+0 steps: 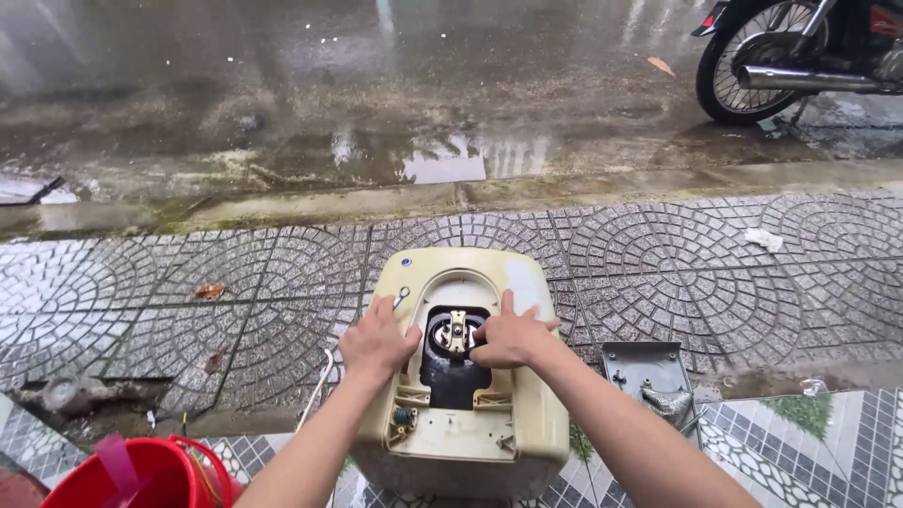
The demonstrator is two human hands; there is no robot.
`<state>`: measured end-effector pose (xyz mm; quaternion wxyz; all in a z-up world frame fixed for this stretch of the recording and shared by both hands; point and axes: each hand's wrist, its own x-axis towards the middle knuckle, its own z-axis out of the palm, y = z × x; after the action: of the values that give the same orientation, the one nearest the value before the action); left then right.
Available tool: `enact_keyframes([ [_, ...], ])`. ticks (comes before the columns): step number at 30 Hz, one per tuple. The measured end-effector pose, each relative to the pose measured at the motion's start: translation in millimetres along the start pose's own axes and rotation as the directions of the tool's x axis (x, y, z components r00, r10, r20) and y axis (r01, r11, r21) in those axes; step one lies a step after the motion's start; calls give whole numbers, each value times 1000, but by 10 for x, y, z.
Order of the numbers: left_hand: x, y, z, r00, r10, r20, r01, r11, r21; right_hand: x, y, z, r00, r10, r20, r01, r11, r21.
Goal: The person works on the internal mechanism of a beige plastic appliance, likely a toilet cistern, placed on a tiled outdoor floor. They manipulate a black rubber seal and metal components, then use a screwdriver to tighten screws on the mechanism.
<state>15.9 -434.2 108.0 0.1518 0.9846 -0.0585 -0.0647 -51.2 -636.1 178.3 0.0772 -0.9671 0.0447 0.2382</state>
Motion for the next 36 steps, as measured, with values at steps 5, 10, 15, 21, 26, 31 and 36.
enact_keyframes([
  [5,-112,-48,69,998,-61,21,62,997,-38,324,18,274,929,-59,-365,89,994,64],
  [10,-339,-44,11,990,-96,-100,85,990,-112,422,-105,163,932,-214,-292,195,976,-94],
  [15,-216,-142,42,998,-51,-31,48,995,-89,605,-147,261,898,-272,-346,198,952,-233],
  [21,-101,-219,82,999,31,21,-29,997,-74,900,-49,562,873,-265,-410,234,964,-126],
  [26,-17,-270,61,997,49,52,-48,998,-26,937,-125,624,853,-323,-410,231,938,-258],
  [31,-48,-309,-101,995,86,45,-83,995,-59,957,-123,670,858,-316,-404,240,944,-228],
  [36,-276,-159,-378,988,-130,84,145,968,-205,52,-11,63,927,-68,-369,108,990,91],
])
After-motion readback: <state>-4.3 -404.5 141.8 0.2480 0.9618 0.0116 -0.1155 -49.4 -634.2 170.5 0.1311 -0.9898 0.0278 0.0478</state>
